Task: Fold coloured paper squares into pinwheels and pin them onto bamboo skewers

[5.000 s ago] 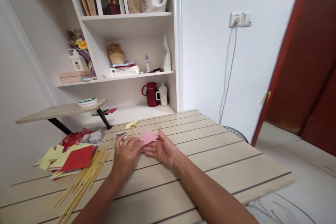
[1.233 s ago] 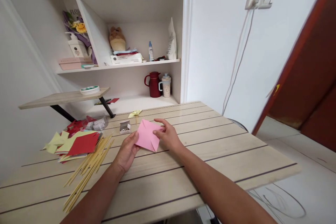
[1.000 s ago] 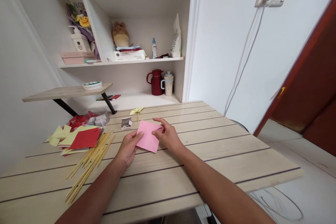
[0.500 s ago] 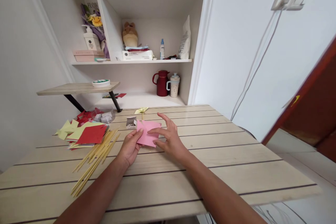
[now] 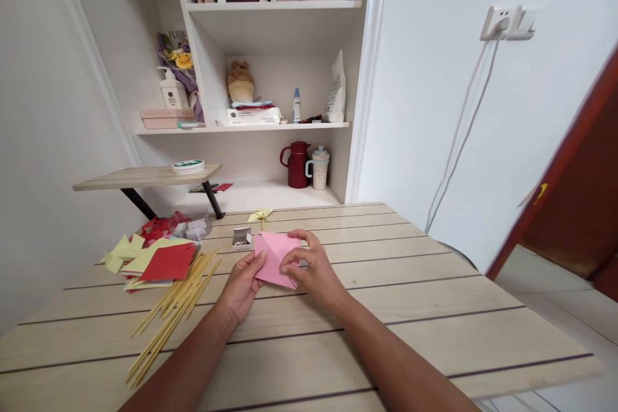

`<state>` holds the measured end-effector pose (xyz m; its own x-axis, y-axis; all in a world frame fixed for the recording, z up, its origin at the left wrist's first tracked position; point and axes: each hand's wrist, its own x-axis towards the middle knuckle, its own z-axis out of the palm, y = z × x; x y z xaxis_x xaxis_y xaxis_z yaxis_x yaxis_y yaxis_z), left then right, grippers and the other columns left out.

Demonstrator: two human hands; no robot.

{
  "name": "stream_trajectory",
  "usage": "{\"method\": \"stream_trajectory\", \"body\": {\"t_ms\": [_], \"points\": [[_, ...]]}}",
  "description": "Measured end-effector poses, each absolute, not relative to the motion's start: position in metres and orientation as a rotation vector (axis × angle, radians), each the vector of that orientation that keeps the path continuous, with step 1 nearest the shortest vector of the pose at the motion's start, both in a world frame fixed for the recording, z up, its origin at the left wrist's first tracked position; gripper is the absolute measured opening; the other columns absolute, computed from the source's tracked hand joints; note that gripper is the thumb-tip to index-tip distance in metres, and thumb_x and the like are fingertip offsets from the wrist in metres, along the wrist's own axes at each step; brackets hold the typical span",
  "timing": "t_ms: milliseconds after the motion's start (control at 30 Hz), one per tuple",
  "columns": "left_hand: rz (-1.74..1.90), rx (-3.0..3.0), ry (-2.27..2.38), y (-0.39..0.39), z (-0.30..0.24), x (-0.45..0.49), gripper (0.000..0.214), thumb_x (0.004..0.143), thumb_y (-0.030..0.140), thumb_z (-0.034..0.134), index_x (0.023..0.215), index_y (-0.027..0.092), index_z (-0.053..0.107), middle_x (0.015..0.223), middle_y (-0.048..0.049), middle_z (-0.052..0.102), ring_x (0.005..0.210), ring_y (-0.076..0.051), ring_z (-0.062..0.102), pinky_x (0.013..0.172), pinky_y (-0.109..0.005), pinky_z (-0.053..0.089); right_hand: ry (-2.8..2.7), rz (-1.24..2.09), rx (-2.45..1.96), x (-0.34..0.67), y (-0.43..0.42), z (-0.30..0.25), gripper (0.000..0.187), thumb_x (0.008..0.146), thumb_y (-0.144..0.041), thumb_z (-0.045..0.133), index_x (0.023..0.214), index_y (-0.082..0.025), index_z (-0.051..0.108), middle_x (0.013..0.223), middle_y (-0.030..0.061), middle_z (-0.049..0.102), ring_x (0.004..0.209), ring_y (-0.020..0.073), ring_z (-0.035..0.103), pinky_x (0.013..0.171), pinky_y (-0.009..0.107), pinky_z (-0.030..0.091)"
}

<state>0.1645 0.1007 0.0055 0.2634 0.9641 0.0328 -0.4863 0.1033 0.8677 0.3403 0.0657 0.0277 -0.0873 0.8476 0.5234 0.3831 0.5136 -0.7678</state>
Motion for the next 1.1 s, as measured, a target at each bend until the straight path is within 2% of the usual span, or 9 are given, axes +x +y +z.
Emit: {"method": "stream_trajectory", "body": {"t_ms": [100,300,467,567,700,833,1000,1033,1100], "points": [[1.203,0.883,0.668,0.101,0.005,0.165,0.044,0.067,0.038,0.086,0.101,0.011,0.076,0.096,-0.0126,0.077,0.078,-0.017,0.069,0.073,-0.027,0.053,-1.662,0.505,-1.063,0.344,0.069,0.026,0.012,0.084,-0.032,0.071,0.076,-0.024,0.074,0.13,0.0092,0.049,0.13,0.0303,0.046,0.107,0.047,0.043],[1.228,0.835,0.635,0.102,0.006,0.164,0.041,0.069,0.034,0.085,0.102,0.012,0.076,0.098,-0.0117,0.078,0.082,-0.018,0.071,0.073,-0.026,0.054,-1.753,0.417,-0.989,0.349,0.071,0.02,0.016,0.084,-0.035,0.072,0.099,-0.03,0.076,0.148,0.0058,0.038,0.14,0.0312,0.036,0.115,0.049,0.034],[1.222,0.837,0.638,0.102,0.007,0.164,0.042,0.07,0.035,0.085,0.103,0.012,0.075,0.098,-0.0119,0.077,0.081,-0.018,0.071,0.073,-0.027,0.055,-1.835,0.401,-0.988,0.346,0.067,0.022,0.013,0.087,-0.032,0.07,0.097,-0.03,0.078,0.157,0.0036,0.027,0.144,0.0327,0.029,0.115,0.051,0.032],[1.225,0.836,0.642,0.102,0.006,0.164,0.042,0.068,0.036,0.085,0.101,0.012,0.075,0.096,-0.0119,0.078,0.078,-0.018,0.07,0.07,-0.027,0.055,-1.829,0.406,-0.984,0.346,0.066,0.022,0.011,0.084,-0.036,0.073,0.09,-0.029,0.08,0.156,0.0028,0.028,0.144,0.0333,0.03,0.116,0.051,0.033],[1.225,0.85,0.652,0.102,0.006,0.165,0.041,0.067,0.038,0.086,0.098,0.012,0.076,0.094,-0.0115,0.078,0.075,-0.016,0.07,0.068,-0.025,0.055,-1.767,0.454,-0.999,0.346,0.066,0.021,0.016,0.081,-0.043,0.075,0.081,-0.028,0.08,0.152,0.0034,0.036,0.138,0.0347,0.038,0.109,0.051,0.043],[1.219,0.848,0.649,0.1,0.008,0.165,0.04,0.067,0.037,0.085,0.099,0.013,0.076,0.098,-0.0113,0.078,0.081,-0.018,0.071,0.073,-0.027,0.056,-1.744,0.557,-0.968,0.345,0.065,0.022,0.018,0.082,-0.045,0.074,0.088,-0.03,0.081,0.157,0.0019,0.028,0.138,0.0368,0.038,0.087,0.045,0.059],[1.224,0.85,0.654,0.1,0.008,0.165,0.044,0.065,0.038,0.087,0.099,0.013,0.076,0.091,-0.0111,0.077,0.081,-0.02,0.071,0.071,-0.028,0.056,-1.764,0.571,-0.947,0.342,0.061,0.026,0.014,0.083,-0.041,0.073,0.091,-0.032,0.081,0.159,-0.0002,0.024,0.145,0.0377,0.025,0.078,0.04,0.062],[1.224,0.852,0.655,0.101,0.007,0.165,0.045,0.065,0.038,0.087,0.1,0.013,0.076,0.09,-0.0109,0.077,0.08,-0.019,0.071,0.07,-0.027,0.056,-1.763,0.572,-0.95,0.342,0.061,0.026,0.014,0.083,-0.041,0.073,0.091,-0.032,0.081,0.159,-0.0005,0.023,0.145,0.0376,0.025,0.078,0.04,0.062],[1.221,0.86,0.657,0.101,0.006,0.165,0.046,0.065,0.039,0.087,0.1,0.012,0.076,0.089,-0.0107,0.077,0.075,-0.018,0.07,0.068,-0.027,0.055,-1.748,0.6,-0.951,0.342,0.06,0.027,0.013,0.082,-0.04,0.074,0.088,-0.031,0.081,0.158,-0.0009,0.023,0.138,0.0368,0.037,0.078,0.041,0.061]]}}
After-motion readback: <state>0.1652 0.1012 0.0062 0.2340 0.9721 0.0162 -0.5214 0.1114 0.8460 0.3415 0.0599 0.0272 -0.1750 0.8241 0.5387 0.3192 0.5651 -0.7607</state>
